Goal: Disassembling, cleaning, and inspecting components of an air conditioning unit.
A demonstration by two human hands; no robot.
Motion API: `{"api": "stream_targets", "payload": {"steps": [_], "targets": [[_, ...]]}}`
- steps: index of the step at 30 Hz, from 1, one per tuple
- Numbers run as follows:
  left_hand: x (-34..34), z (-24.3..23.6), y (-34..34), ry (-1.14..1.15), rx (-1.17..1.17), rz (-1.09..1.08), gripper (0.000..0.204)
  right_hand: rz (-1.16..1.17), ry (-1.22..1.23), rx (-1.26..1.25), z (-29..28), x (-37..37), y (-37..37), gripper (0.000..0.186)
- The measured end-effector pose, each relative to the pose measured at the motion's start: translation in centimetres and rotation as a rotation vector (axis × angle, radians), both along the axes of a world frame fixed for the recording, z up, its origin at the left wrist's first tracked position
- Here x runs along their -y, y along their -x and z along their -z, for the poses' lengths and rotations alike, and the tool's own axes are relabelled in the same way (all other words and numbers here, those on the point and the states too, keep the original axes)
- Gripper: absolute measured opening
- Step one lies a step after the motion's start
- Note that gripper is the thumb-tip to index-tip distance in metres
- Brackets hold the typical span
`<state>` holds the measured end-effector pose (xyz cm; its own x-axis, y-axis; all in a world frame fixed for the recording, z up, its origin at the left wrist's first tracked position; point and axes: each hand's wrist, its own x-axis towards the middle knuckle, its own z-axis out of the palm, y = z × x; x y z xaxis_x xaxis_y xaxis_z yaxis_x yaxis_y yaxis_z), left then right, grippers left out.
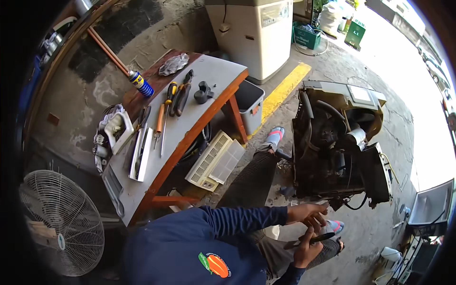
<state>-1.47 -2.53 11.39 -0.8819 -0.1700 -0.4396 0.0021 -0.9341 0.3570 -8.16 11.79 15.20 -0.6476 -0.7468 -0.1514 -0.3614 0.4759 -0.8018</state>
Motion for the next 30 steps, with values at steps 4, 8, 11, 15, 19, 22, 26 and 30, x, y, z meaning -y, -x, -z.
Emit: {"api": "stream_targets", "payload": {"steps": [4,8,11,15,19,22,26,30], "targets": [[-2.6,-0.8,-3.9,0.759,-0.23,-0.155,0.032,-0.214,-0.13,-0.104,1.2,1.0,-1.0,0.032],[-1.0,-4.0,-10.2,0.89,-0.04,-0.443,0.018,-0.497,0.075,-0.191,3.1,3.6,-1.9,0.032],[3.6,-12.0,-16.4,1.164,0.353,-0.681,0.018,-0.632,-0.122,-0.055,0.1,5.6,-4.0,0.029],[12.1,-16.8,-25.0,1.805,1.072,-1.07,0.032,-0.615,-0.136,-0.057,6.4,7.0,-2.2,0.026],[18.9,-17.0,-33.6,1.533,1.944,-0.689,0.042,-0.567,-0.133,-0.051,15.4,6.6,1.5,0.024],[22.9,-15.2,-35.8,1.359,2.086,-0.553,0.041,-0.514,-0.301,0.091,18.4,6.2,3.6,0.022],[20.5,-16.1,-36.4,1.69,2.362,-0.873,0.039,-0.518,-0.377,0.204,17.1,6.7,2.8,0.021],[14.2,-19.4,-36.3,1.908,2.474,-0.951,0.023,-0.565,-0.388,0.322,17.9,6.0,3.9,0.022]]}}
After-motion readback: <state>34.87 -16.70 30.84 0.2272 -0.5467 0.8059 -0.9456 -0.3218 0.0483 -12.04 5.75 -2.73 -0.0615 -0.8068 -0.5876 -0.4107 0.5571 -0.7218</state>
